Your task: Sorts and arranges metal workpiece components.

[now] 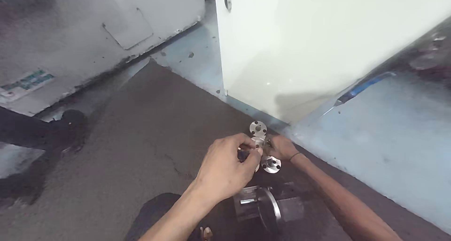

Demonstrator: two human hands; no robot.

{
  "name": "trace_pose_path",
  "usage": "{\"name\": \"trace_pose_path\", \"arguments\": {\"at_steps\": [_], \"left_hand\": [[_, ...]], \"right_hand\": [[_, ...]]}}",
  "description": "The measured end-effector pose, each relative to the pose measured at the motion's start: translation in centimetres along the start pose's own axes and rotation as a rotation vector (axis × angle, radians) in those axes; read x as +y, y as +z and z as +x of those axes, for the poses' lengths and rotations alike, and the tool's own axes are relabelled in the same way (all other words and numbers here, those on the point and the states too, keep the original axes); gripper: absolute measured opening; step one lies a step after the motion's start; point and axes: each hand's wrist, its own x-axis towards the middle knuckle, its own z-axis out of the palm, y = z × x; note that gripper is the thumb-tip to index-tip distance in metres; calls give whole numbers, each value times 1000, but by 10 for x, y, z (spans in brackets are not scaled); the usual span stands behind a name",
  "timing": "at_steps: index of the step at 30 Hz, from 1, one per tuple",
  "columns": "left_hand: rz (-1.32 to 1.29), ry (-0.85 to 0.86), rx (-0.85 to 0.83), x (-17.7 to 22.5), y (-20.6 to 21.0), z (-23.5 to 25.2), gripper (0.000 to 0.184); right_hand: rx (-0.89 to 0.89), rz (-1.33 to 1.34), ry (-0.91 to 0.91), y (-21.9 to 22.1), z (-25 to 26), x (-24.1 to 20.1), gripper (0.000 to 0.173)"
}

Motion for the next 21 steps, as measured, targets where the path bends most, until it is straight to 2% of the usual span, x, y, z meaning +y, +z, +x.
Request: {"name": "trace_pose_path", "arguments": {"at_steps": [6,10,18,21], "left_hand": [[11,9,2,-1,-1,-1,22],[26,3,-5,0,0,-3,23],[35,73,17,1,2,-11,22],[17,68,28,0,-2,-14,21]], "right_hand": [[-203,-101,51,-22,-31,-2,38],[-297,-119,74,-13,-41,3,41],[-278,-129,36,-8,-41,4,41],[-220,-98,48,-9,-35,8,40]]}}
